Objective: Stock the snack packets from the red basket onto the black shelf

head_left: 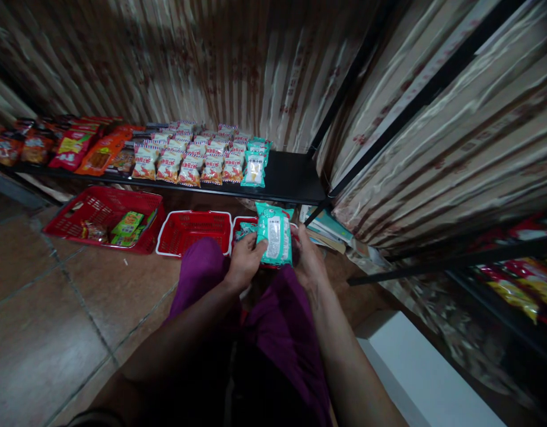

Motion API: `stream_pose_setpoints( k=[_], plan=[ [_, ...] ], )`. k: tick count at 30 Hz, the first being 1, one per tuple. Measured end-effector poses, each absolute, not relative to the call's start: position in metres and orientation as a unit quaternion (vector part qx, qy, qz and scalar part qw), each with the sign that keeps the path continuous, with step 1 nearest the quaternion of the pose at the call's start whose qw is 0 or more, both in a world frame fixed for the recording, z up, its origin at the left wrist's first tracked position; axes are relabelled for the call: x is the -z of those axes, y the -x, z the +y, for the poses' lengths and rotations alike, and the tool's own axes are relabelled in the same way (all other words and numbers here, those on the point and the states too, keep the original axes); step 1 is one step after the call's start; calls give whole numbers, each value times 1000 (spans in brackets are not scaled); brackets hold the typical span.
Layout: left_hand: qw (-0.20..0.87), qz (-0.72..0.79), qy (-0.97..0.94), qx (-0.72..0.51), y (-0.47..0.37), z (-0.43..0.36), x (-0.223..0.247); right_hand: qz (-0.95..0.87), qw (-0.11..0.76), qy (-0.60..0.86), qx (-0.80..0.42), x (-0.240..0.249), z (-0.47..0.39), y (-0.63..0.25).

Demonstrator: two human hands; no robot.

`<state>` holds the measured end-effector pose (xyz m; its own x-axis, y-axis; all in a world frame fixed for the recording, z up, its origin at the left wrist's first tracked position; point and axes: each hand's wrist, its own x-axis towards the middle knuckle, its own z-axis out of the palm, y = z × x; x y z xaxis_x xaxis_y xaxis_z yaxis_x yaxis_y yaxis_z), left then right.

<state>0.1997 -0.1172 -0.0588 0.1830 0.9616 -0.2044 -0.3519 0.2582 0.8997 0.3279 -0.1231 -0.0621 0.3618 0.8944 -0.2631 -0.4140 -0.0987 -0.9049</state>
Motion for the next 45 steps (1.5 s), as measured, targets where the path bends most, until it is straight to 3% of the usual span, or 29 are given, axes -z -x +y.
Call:
stream_pose_setpoints(
  k=[3,20,27,34,41,45],
  plan=[
    [674,417,-366,-488,-197,-117,61,-232,604,525,-553,60,-135,-326],
    [708,428,-252,-503,-198,-108,61,-155,664,508,-527,66,-146,-322],
    [737,407,-340,-419,-190,-122,52,-171,687,517,-481,64,-146,-321],
    [743,380,-296,-464,-193,-127,55,-155,692,512,-485,60,-146,-318],
    [697,369,-366,-495,-192,-127,57,-106,675,499,-533,54,-144,-321],
    [648,398,-402,-510,-191,-125,60,-186,680,538,-463,66,-145,-320]
  ],
)
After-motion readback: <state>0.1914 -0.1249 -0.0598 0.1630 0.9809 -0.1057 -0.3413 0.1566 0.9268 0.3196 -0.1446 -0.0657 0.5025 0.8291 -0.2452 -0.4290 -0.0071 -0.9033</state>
